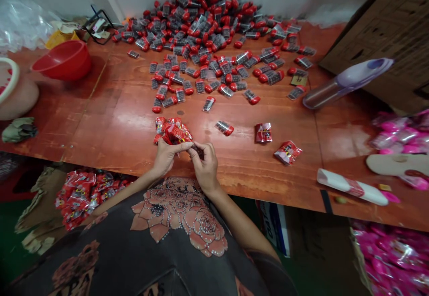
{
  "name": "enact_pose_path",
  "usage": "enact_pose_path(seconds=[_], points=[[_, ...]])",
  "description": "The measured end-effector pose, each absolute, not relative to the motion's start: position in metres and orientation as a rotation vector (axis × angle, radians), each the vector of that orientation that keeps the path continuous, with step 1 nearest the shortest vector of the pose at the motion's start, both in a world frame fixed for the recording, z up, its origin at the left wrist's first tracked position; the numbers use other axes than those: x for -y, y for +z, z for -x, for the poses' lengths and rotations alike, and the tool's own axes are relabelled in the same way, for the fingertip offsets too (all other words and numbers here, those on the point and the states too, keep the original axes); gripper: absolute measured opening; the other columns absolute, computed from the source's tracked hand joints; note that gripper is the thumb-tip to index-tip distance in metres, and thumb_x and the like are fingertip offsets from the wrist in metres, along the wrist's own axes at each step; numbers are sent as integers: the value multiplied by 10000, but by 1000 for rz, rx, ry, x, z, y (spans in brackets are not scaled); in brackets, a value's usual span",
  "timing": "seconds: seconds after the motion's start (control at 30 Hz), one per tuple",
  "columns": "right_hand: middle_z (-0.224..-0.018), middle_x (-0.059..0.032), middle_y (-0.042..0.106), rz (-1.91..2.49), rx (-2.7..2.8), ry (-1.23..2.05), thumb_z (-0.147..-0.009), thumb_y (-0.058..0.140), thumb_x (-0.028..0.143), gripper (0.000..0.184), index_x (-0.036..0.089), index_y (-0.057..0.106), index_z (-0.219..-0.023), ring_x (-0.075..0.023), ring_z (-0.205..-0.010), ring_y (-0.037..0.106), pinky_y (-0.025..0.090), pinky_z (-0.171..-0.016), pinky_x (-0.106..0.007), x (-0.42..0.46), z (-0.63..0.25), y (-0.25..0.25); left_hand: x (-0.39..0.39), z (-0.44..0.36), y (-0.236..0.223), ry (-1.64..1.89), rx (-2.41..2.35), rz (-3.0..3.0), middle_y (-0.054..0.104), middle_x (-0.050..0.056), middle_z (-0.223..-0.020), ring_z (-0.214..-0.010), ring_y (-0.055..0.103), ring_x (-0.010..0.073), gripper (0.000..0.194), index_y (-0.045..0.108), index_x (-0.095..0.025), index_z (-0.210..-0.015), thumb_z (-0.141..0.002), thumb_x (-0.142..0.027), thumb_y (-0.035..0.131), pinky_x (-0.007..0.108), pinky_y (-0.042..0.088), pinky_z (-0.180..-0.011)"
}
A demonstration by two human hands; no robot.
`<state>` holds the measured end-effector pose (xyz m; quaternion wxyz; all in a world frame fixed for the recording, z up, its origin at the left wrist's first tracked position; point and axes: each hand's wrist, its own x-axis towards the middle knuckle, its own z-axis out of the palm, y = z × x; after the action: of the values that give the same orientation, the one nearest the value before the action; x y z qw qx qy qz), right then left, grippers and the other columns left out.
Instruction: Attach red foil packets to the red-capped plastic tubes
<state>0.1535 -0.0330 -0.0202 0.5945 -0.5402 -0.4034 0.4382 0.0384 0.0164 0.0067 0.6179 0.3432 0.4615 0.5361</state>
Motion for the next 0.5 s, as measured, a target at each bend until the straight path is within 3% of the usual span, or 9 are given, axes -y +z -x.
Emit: enact_pose_path(seconds=[0.17, 0.4, 0.5], points=[[-837, 6, 671, 1201, 722, 1313, -819, 700, 374, 207, 243, 631, -964, -120, -596, 632, 545, -498, -270, 28, -156, -17, -14, -41, 9, 1187, -1052, -720, 660, 4, -711, -630, 587, 126, 268, 649, -176, -737, -583, -198, 868, 292, 488, -640], [-931, -20, 677, 1187, 698, 1321, -828, 675, 396, 238, 250, 603, -1002, -127, -612, 647, 574, -522, -289, 26, -159, -18, -15, -43, 12, 1208, -1010, -646, 731, 18, -835, -738, 662, 149, 285, 697, -201, -785, -565, -218, 878, 336, 532, -769], [-987, -26, 671, 1151, 684, 1335, -812, 690, 382, 266, 262, 577, -1021, -135, -654, 660, 583, -545, -295, 27, -155, -20, -9, -47, 11, 1247, -1040, -630, 741, 15, -835, -727, 668, 145, 289, 713, -194, -810, -573, -213, 876, 323, 542, -746]])
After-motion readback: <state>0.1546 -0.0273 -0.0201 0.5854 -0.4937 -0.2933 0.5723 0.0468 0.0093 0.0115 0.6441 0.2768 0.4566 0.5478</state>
